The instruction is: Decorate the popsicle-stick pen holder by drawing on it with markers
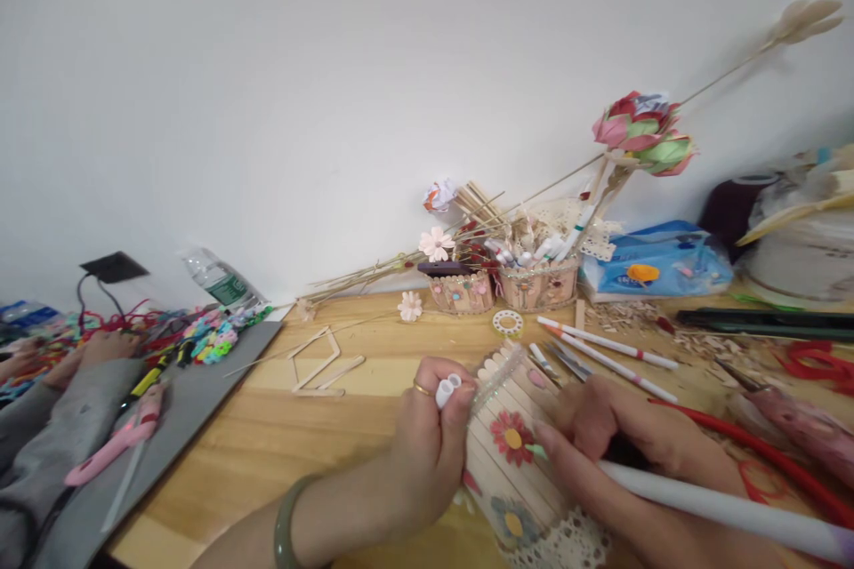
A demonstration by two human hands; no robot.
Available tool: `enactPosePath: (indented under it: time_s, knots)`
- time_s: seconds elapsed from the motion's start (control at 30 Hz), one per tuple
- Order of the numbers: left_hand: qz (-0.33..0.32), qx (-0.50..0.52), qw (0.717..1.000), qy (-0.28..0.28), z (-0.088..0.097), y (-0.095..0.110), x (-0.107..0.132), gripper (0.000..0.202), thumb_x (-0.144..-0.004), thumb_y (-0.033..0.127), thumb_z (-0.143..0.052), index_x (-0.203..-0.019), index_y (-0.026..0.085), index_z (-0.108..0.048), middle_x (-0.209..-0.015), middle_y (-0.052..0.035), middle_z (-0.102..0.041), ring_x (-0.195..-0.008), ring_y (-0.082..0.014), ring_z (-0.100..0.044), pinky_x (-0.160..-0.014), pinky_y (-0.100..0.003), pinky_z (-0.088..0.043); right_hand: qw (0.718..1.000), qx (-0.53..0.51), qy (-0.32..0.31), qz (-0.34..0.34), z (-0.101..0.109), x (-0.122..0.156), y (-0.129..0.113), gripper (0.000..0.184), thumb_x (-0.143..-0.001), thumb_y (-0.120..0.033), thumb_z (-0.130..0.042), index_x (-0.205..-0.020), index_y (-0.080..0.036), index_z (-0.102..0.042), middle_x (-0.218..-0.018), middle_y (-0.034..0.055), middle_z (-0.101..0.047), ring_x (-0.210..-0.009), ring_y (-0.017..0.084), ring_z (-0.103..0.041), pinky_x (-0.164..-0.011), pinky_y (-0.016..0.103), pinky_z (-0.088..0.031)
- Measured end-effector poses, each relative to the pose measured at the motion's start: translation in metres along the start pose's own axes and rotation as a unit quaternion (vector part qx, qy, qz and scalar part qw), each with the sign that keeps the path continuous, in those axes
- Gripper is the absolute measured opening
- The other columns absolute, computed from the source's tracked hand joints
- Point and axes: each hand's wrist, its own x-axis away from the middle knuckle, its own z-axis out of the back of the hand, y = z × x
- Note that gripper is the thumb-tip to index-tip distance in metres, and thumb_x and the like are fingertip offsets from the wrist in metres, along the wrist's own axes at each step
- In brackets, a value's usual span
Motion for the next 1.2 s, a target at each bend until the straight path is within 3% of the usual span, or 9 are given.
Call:
enactPosePath:
  time_s: [0.4,0.57,0.8,1.03,1.2]
  knots:
    - [-0.041,-0.022,0.999,0.016,0.0000,0.0004,-0.0009,0.014,-0.091,0.028,-0.036,-0.085,0.021,-0.047,-0.072,-0.0001,-0.056,-0.064,-0.0125,-0.051,-0.057,-0.023,-0.039,0.999,-0.022,-0.035,-0.020,-0.0001,-0.0029,0.0007,0.029,-0.078,-0.024,-0.048,-0.055,-0.024,-0.031,-0.047,-0.0047,-0.041,-0.041,0.012,-0.036,-0.036,0.023,-0.033]
    - [-0.035,-0.015,0.999,0.017,-0.0005,-0.0008,0.0000,0.014,-0.091,0.028,-0.036,-0.087,0.021,-0.047,-0.071,0.0009,-0.054,-0.062,-0.0120,-0.050,-0.054,-0.022,-0.037,0.997,-0.009,-0.069,-0.022,0.0036,-0.0011,0.0020,0.028,-0.080,-0.024,-0.044,-0.056,-0.025,-0.028,-0.050,-0.0024,-0.048,-0.045,0.014,-0.044,-0.040,0.025,-0.038]
    - [-0.038,-0.023,0.999,0.018,0.0002,-0.0005,0.0004,0.014,-0.091,0.028,-0.036,-0.087,0.021,-0.048,-0.071,0.0010,-0.054,-0.061,-0.0119,-0.049,-0.055,-0.023,-0.037,1.000,0.011,0.001,0.020,0.0001,-0.0024,-0.0011,0.029,-0.075,-0.023,-0.054,-0.055,-0.025,-0.033,-0.045,-0.0058,-0.040,-0.037,0.012,-0.037,-0.034,0.025,-0.031]
    - [-0.033,-0.031,0.999,0.021,0.0000,-0.0018,0.0003,0.017,-0.091,0.030,-0.036,-0.086,0.021,-0.049,-0.071,-0.0004,-0.056,-0.062,-0.0129,-0.051,-0.056,-0.024,-0.039,0.996,0.058,-0.007,0.063,0.0003,-0.0029,0.0037,0.028,-0.077,-0.017,-0.053,-0.059,-0.024,-0.032,-0.046,-0.0065,-0.043,-0.039,0.010,-0.043,-0.037,0.021,-0.036]
    - [-0.022,-0.025,0.999,0.016,-0.0010,-0.0007,0.0002,0.017,-0.091,0.031,-0.035,-0.085,0.021,-0.048,-0.070,-0.0003,-0.055,-0.061,-0.0131,-0.052,-0.055,-0.024,-0.040,0.999,0.025,-0.028,0.036,0.0021,-0.0019,0.0010,0.025,-0.075,-0.020,-0.050,-0.057,-0.023,-0.033,-0.047,-0.0055,-0.046,-0.040,0.010,-0.042,-0.037,0.022,-0.034]
